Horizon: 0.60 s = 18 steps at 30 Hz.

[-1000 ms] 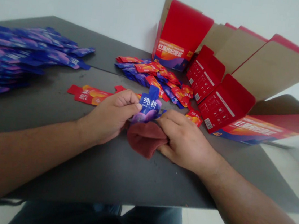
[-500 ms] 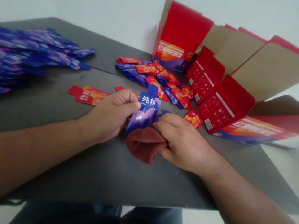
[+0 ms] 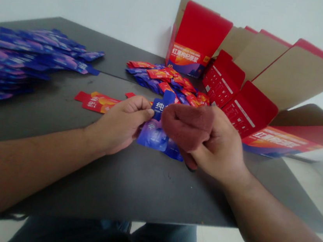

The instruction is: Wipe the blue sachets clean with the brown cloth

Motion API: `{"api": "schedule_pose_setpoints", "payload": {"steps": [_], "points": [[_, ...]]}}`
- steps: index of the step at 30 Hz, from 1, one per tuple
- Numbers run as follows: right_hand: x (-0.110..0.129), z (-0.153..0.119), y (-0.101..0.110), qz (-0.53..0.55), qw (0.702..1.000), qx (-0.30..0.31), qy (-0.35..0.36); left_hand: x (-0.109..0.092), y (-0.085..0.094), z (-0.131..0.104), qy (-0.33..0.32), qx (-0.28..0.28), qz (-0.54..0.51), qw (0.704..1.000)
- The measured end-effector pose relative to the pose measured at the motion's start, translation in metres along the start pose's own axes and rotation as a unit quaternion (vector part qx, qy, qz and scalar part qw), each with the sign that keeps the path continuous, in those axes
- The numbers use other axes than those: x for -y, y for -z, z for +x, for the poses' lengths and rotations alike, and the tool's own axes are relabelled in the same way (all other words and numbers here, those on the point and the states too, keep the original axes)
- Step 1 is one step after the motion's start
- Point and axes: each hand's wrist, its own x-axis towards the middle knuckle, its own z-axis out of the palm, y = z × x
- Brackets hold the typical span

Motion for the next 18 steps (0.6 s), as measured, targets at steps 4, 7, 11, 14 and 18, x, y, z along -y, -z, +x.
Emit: {"api": "schedule_pose_setpoints", "payload": {"steps": [4,7,11,14,18], "points": [[0.0025,0.0011,-0.0040,-0.039,0.994,0.069,0.080,-0.0015,-0.0016,-0.0011,-0.013,-0.020,0.018,1.000],[0.0036,0.0008,-0.0046,-0.034,0.984,0.134,0.108,-0.0018,-0.0016,-0.0004,-0.022,-0.028,0.016,0.999],[0.0021,0.0007,-0.0037,-0.046,0.996,0.032,0.073,-0.0018,-0.0013,-0.0016,-0.013,-0.010,0.013,1.000],[0.0020,0.0004,-0.0048,-0.051,0.995,0.047,0.069,-0.0008,-0.0018,-0.0031,-0.015,-0.007,0.020,1.000],[0.0048,-0.0008,-0.0080,-0.049,0.990,0.092,0.091,0.0001,-0.0025,-0.0029,-0.021,-0.021,0.020,0.999]]}}
